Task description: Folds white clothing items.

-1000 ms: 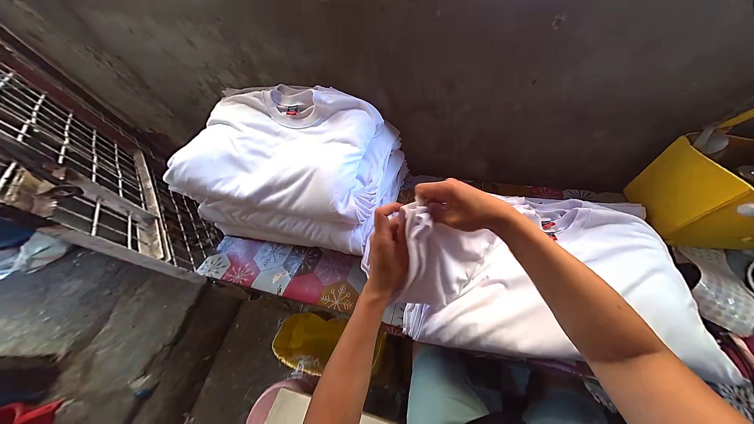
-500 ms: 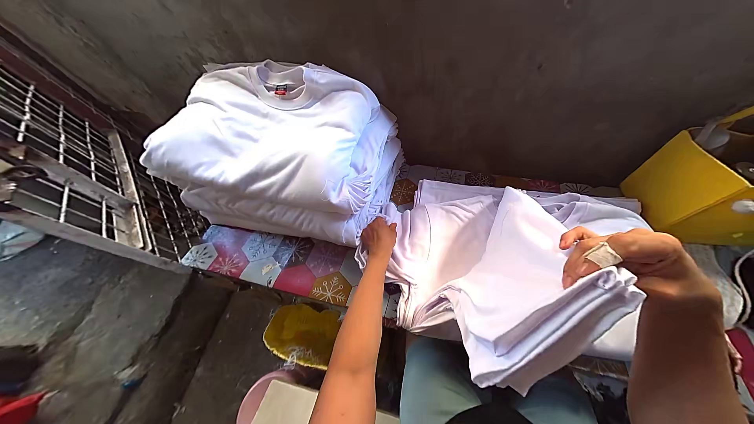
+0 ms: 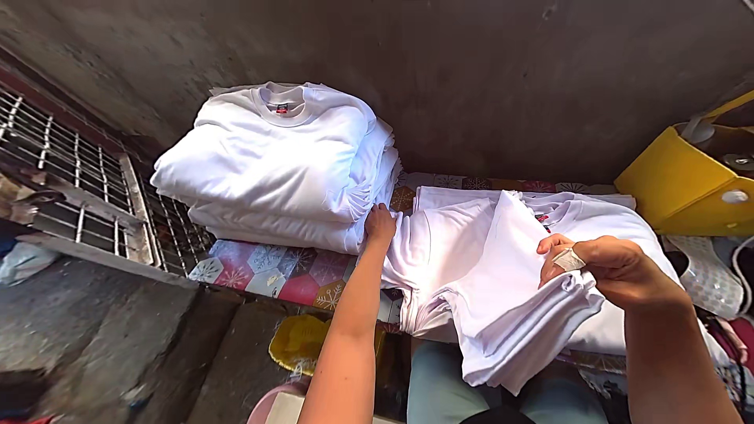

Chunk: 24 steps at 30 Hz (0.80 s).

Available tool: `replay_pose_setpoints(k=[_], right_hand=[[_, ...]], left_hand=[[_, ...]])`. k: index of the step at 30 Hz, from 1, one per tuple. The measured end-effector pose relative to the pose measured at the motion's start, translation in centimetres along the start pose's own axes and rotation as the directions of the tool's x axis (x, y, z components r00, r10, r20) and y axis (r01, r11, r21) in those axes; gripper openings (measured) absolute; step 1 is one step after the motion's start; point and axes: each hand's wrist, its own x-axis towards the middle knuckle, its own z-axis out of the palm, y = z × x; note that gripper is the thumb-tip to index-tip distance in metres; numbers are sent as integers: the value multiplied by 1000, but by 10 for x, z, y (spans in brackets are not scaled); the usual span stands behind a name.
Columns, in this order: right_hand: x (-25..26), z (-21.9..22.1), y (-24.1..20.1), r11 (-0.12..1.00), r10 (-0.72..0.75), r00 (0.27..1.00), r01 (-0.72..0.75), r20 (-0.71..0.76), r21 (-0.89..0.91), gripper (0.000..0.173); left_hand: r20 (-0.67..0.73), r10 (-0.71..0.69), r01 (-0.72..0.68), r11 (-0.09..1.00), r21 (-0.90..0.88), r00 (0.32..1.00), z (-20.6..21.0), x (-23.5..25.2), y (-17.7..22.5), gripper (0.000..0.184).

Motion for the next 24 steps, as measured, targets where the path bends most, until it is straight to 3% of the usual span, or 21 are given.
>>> replay_pose_setpoints(k=[3,5,8,10,13,16,19,21,23,24], right_hand=[[-2,1,-4,1000,14,1000,-15,-26,-20,12],[-2,3,-4,999,30,998,-31,-54,-12,14],[4,5,1,996,82,993,-79,-80,41,13],[16,6,1,994,110,992,-107,-68,36,13],[49,10,6,995,58,996,-63,-62,-81,8],[95,19,22,973,-79,997,76,-6,-219,5],[146,38,46,969,-103,987,128,125,-210,7],[172,52,67,980,-21,976,63,217,-189,6],[181,62,79,982,42,975,0,218,-190,4],[177,60,78,980,49,971,-1,234,-201,7]], left_hand=[[21,30,-28,997,-66,999,11,8,-4,43],[-106,102,-127,956,-266,989,12,5,-12,32],[-372,105,-315,762,-566,922,-8,-24,-14,27],[-570,111,-454,733,-507,814,-17,-51,-19,29],[-798,107,-475,847,-239,593,-33,-75,-29,28],[-851,131,-455,880,-137,509,-61,-96,-31,26],[-863,162,-635,742,-213,479,-79,-110,-19,22],[-863,214,-747,618,-244,459,-84,-125,-4,20],[-823,235,-766,555,-324,518,-82,-146,9,19],[-746,267,-728,562,-393,610,-78,-158,8,22]])
